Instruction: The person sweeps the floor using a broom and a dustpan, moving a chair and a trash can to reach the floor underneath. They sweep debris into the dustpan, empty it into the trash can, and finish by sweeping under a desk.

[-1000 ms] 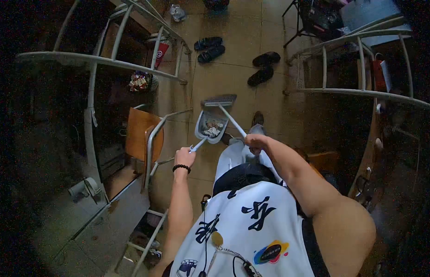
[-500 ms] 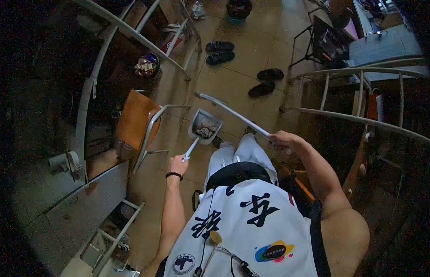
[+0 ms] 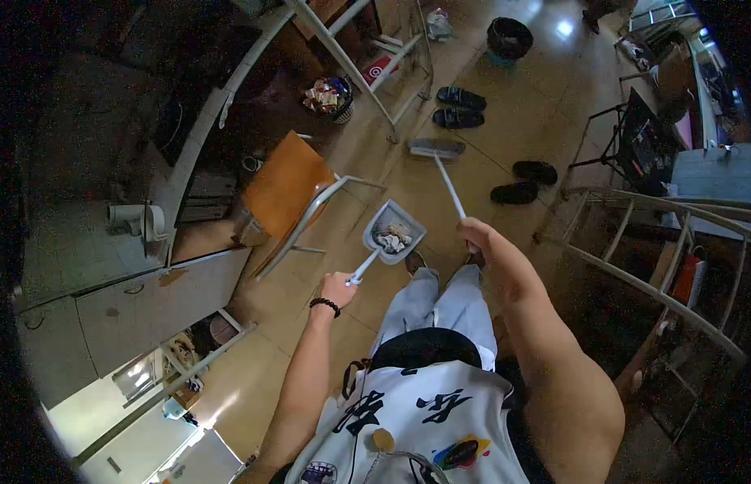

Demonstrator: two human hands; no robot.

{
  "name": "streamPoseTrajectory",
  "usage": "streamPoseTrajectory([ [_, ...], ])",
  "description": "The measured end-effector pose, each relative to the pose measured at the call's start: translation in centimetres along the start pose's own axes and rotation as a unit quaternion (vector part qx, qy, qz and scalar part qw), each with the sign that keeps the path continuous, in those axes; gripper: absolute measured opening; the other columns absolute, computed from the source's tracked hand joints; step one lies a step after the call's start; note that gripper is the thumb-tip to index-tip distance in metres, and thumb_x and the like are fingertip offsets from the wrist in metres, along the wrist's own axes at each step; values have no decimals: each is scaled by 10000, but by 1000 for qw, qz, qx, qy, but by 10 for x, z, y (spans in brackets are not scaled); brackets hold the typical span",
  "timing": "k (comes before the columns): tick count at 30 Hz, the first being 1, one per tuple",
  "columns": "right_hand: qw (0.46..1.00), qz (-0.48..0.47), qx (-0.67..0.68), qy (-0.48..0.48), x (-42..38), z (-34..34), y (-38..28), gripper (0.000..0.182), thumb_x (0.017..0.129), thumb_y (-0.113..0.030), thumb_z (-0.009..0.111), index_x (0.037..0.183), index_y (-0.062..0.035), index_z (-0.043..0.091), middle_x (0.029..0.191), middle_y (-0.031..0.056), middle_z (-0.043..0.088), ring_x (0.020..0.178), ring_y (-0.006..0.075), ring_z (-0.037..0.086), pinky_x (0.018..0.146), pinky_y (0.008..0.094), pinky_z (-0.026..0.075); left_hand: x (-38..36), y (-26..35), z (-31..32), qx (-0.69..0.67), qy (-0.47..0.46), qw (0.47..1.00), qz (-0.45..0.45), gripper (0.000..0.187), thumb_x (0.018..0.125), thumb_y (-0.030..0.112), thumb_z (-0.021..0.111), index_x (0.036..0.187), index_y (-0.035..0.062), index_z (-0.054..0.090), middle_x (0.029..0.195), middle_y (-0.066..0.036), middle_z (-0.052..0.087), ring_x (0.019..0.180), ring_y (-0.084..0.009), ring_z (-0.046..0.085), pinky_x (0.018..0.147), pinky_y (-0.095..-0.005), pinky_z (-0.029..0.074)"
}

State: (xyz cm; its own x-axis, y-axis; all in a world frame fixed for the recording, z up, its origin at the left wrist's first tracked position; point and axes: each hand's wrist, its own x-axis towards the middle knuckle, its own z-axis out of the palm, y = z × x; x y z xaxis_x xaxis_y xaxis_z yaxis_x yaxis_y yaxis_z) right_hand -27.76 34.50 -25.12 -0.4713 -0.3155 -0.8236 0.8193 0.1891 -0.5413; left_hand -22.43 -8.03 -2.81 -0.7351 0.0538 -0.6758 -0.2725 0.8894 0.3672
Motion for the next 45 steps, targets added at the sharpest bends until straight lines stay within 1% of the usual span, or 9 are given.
streamPoseTrajectory([
  [2, 958, -16, 255, -128, -63, 27, -2, 229, 810, -281, 611, 949, -105, 566, 630, 45, 499, 490, 206, 472, 412, 372, 357, 3, 7, -6, 15, -4, 1000, 6, 265, 781, 254, 583, 972, 104, 691, 887, -220, 649, 838, -407, 622, 731, -465, 507],
  [4, 990, 120, 67, 22, -126, 69, -22, 290, 836, -336, 584, 990, -97, 528, 615, 28, 459, 484, 189, 453, 406, 348, 329, 4, 10, -1, 5, 23, 1000, 10, 218, 759, 213, 552, 867, 78, 685, 814, -232, 625, 778, -423, 599, 687, -476, 478],
  [9, 980, 48, 123, -151, -219, 68, -17, 342, 914, -340, 504, 1118, -67, 533, 606, 3, 433, 482, 152, 425, 417, 311, 321, 8, 9, 1, 19, 11, 1000, 13, 243, 751, 228, 556, 891, 92, 701, 853, -238, 634, 811, -408, 617, 726, -456, 496],
  [20, 978, 209, -8, -9, -306, 23, -8, 321, 924, -249, 533, 1160, -38, 593, 711, 31, 583, 505, 126, 458, 460, 286, 359, 11, -20, 19, -10, 20, 999, 33, 259, 760, 242, 593, 877, 31, 687, 829, -251, 636, 771, -406, 631, 670, -459, 489],
  [27, 986, 14, -104, 128, -276, 2, 38, 289, 848, -318, 659, 928, -42, 625, 648, 27, 550, 518, 145, 502, 460, 298, 394, -24, 15, 9, -16, 16, 1000, 13, 299, 766, 309, 638, 947, 74, 680, 859, -208, 650, 785, -364, 638, 673, -424, 487],
  [29, 980, 75, 93, 161, -288, -8, 13, 279, 831, -315, 681, 853, -48, 604, 652, 37, 557, 538, 146, 519, 461, 298, 402, -17, 28, 16, -26, 28, 998, 42, 297, 781, 313, 633, 968, 87, 681, 857, -208, 651, 788, -356, 638, 671, -415, 488],
  [37, 942, 32, 270, 197, -305, -113, -41, 220, 846, -282, 640, 778, -98, 540, 539, -1, 456, 437, 120, 444, 402, 279, 351, 37, 168, 12, -95, -2, 994, 50, 295, 791, 307, 629, 989, 93, 676, 845, -216, 646, 797, -370, 640, 681, -419, 489],
  [38, 942, 7, 275, 189, -312, -126, -49, 220, 842, -272, 646, 751, -107, 532, 530, -3, 443, 422, 115, 429, 398, 274, 346, 57, 176, 21, -77, 6, 992, 96, 300, 788, 275, 631, 945, 25, 682, 607, -106, 610, 535, -172, 589, 542, -314, 459],
  [45, 939, 41, 265, 216, -345, -222, -74, 125, 894, -162, 561, 826, -92, 482, 563, -11, 417, 442, 92, 352, 404, 262, 309, 87, 341, 3, -96, 7, 990, 103, 238, 781, 220, 622, 907, 30, 692, 640, -109, 644, 583, -182, 624, 573, -317, 476],
])
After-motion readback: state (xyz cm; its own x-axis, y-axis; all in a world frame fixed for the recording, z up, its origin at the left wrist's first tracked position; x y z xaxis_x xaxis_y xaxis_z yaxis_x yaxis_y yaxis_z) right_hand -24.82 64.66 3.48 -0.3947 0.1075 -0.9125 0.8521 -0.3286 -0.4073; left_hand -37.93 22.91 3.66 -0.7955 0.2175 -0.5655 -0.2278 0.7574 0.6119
